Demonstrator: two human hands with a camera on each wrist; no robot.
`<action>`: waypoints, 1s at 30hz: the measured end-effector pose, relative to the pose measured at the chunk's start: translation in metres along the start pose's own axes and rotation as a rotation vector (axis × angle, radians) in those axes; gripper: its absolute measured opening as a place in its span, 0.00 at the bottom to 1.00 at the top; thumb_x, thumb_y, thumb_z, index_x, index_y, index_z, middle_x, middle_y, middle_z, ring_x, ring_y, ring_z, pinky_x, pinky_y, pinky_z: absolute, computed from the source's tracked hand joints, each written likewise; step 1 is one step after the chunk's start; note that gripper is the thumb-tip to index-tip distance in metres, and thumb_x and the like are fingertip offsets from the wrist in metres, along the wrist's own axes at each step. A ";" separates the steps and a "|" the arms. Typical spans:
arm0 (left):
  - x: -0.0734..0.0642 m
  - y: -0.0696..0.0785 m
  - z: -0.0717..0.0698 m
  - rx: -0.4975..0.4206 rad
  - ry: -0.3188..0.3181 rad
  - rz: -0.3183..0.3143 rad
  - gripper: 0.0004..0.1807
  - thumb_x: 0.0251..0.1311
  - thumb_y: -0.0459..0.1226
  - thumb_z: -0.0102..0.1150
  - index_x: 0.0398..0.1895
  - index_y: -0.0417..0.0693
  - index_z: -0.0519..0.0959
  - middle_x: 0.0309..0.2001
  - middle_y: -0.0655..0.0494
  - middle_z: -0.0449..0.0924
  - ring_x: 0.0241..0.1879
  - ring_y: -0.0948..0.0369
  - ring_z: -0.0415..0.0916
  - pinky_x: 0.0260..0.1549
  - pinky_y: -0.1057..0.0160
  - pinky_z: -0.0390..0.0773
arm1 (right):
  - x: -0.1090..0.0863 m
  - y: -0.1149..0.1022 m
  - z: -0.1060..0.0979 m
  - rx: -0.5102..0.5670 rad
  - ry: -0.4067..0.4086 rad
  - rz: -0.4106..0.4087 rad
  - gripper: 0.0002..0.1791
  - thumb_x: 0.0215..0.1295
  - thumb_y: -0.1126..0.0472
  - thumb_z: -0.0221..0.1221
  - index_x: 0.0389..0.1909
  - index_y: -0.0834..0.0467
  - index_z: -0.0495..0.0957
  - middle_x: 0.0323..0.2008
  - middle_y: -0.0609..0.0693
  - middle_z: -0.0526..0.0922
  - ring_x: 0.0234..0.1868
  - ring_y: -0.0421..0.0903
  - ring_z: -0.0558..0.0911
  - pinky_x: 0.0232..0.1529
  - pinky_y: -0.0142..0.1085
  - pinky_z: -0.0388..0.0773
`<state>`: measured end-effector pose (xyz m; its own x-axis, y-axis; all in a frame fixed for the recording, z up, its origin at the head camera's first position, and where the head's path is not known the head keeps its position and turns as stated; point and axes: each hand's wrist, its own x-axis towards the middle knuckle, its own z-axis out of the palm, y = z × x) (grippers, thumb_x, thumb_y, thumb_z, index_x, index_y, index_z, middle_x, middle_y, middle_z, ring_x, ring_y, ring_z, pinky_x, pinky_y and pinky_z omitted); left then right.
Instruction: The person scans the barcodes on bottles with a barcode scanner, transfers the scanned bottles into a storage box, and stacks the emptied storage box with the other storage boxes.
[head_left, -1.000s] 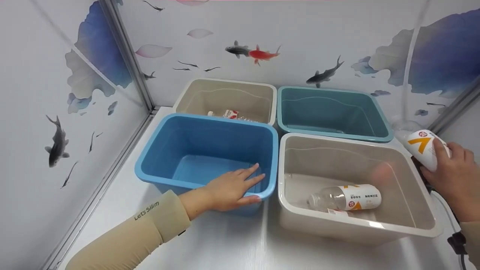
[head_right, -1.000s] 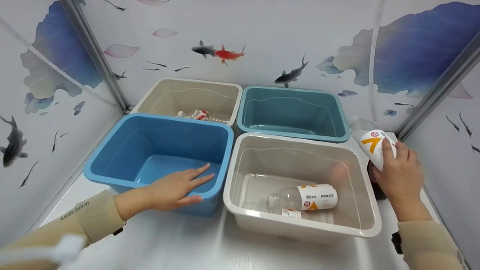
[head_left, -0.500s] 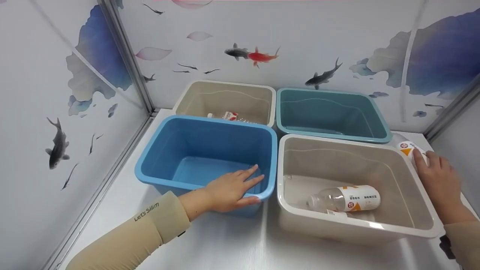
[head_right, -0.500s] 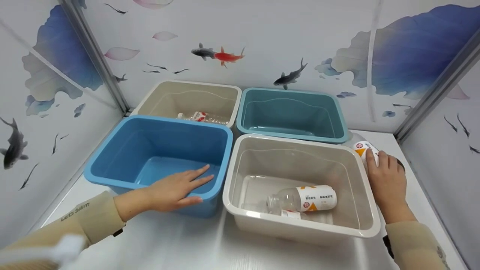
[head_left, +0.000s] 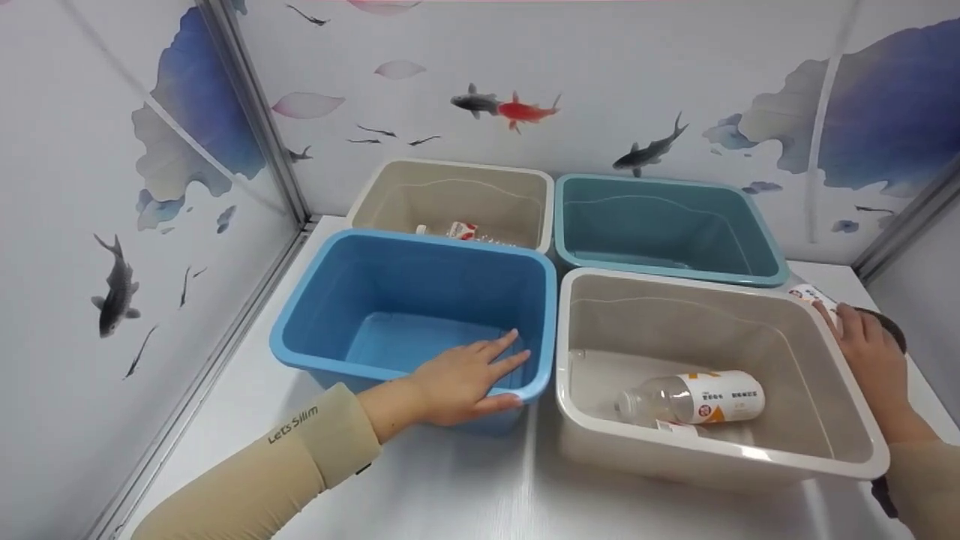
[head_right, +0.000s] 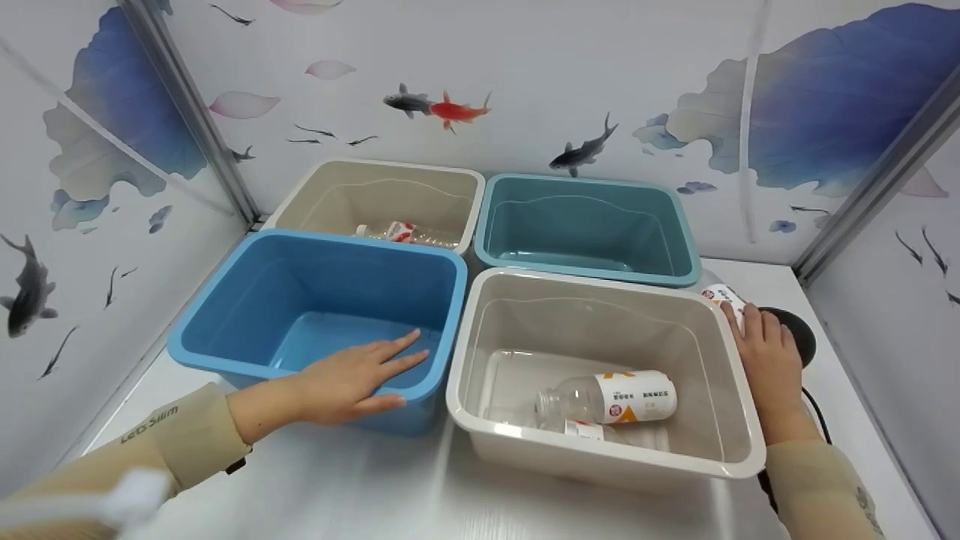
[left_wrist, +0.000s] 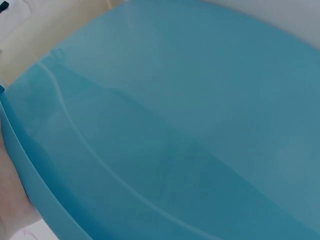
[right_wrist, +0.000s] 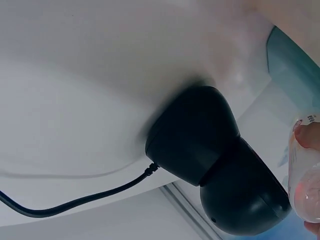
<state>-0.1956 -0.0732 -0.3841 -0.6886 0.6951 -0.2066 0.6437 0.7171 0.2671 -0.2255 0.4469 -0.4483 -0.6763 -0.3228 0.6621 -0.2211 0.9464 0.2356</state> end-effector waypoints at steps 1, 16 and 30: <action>0.000 0.000 0.000 0.002 0.004 0.003 0.38 0.64 0.64 0.34 0.74 0.62 0.47 0.76 0.57 0.40 0.73 0.54 0.50 0.65 0.46 0.60 | 0.000 0.001 0.002 -0.010 0.033 -0.021 0.21 0.74 0.58 0.36 0.56 0.67 0.69 0.46 0.72 0.72 0.43 0.70 0.73 0.35 0.60 0.73; 0.000 -0.001 0.001 -0.012 -0.001 0.001 0.38 0.64 0.64 0.34 0.74 0.63 0.46 0.76 0.58 0.39 0.73 0.54 0.48 0.66 0.46 0.58 | -0.004 0.000 0.004 0.072 0.014 -0.026 0.17 0.52 0.75 0.50 0.44 0.79 0.67 0.46 0.72 0.70 0.44 0.70 0.71 0.41 0.61 0.70; 0.000 0.000 0.000 0.005 0.001 0.001 0.37 0.65 0.63 0.35 0.74 0.62 0.47 0.76 0.57 0.40 0.73 0.54 0.50 0.66 0.47 0.59 | -0.014 0.014 0.002 -0.026 -0.101 -0.065 0.21 0.51 0.76 0.51 0.49 0.74 0.66 0.48 0.73 0.66 0.47 0.70 0.68 0.47 0.61 0.69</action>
<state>-0.1955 -0.0733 -0.3839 -0.6882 0.6958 -0.2054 0.6462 0.7166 0.2626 -0.2202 0.4643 -0.4561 -0.7286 -0.3792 0.5704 -0.2490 0.9224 0.2951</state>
